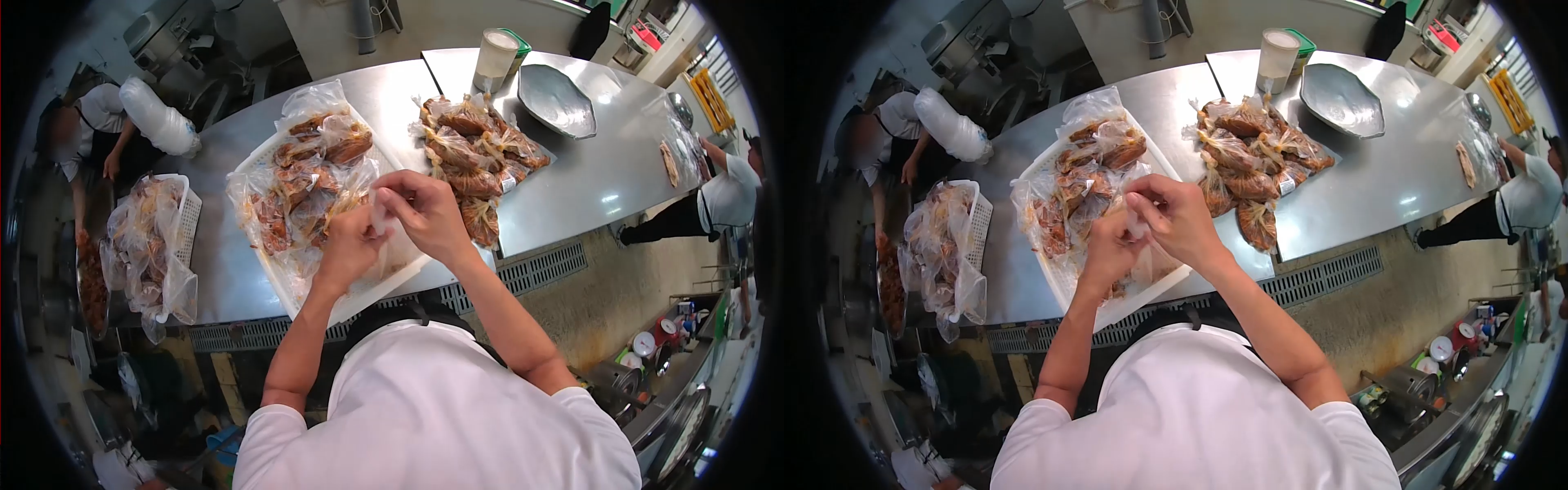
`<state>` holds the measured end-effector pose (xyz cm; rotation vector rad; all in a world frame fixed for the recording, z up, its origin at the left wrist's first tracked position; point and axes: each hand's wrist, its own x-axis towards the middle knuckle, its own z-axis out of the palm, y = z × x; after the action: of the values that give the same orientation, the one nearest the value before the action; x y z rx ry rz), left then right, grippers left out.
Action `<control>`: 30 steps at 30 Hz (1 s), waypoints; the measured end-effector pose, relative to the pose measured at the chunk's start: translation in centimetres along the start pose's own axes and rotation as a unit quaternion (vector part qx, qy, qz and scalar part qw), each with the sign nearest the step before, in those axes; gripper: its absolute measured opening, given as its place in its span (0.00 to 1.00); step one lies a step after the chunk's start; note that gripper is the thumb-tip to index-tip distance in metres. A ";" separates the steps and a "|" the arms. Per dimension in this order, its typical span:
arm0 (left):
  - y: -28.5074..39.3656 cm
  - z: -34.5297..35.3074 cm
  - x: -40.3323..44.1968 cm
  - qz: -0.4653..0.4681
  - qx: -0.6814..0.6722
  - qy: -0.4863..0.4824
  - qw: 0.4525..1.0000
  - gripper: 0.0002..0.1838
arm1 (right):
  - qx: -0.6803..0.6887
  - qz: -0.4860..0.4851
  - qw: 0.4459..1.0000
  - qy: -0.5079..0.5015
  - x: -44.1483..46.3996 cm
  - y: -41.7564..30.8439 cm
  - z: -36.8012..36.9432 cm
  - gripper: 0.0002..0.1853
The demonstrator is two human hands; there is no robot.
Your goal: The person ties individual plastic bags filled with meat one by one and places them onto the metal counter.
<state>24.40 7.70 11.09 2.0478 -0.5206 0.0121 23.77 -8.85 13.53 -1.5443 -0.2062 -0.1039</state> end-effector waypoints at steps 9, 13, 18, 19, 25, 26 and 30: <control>5.5 -1.6 2.5 0.147 -0.094 0.040 0.984 0.09 | -0.150 -0.091 0.982 0.075 -1.1 7.4 1.3 0.22; 3.7 -0.7 0.2 0.057 -0.027 0.130 0.990 0.44 | 0.282 0.082 0.942 0.164 -1.2 5.9 1.5 0.14; -1.3 2.7 -2.2 -0.038 -0.131 -0.007 0.991 0.40 | 0.233 0.051 0.962 0.133 -0.8 6.0 1.7 0.14; -0.4 2.0 -2.3 -0.013 -0.181 -0.029 0.983 0.37 | 0.212 0.034 0.972 0.098 -1.0 6.0 1.4 0.13; -0.8 2.0 -0.8 -0.101 -0.320 0.163 0.928 0.14 | -0.158 -0.056 0.982 -0.084 -1.9 7.6 3.5 0.13; -0.9 2.2 -0.4 -0.249 -0.471 0.253 0.808 0.12 | -0.278 -0.024 0.951 -0.134 -2.3 7.1 3.5 0.11; -5.8 -5.3 0.1 -0.063 -0.675 0.134 0.723 0.16 | -0.123 0.089 0.974 -0.168 -3.3 3.5 3.4 0.13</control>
<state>27.70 14.54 9.05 0.5901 -0.0810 -0.1204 21.02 -5.54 9.50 -1.8159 -0.3308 0.2864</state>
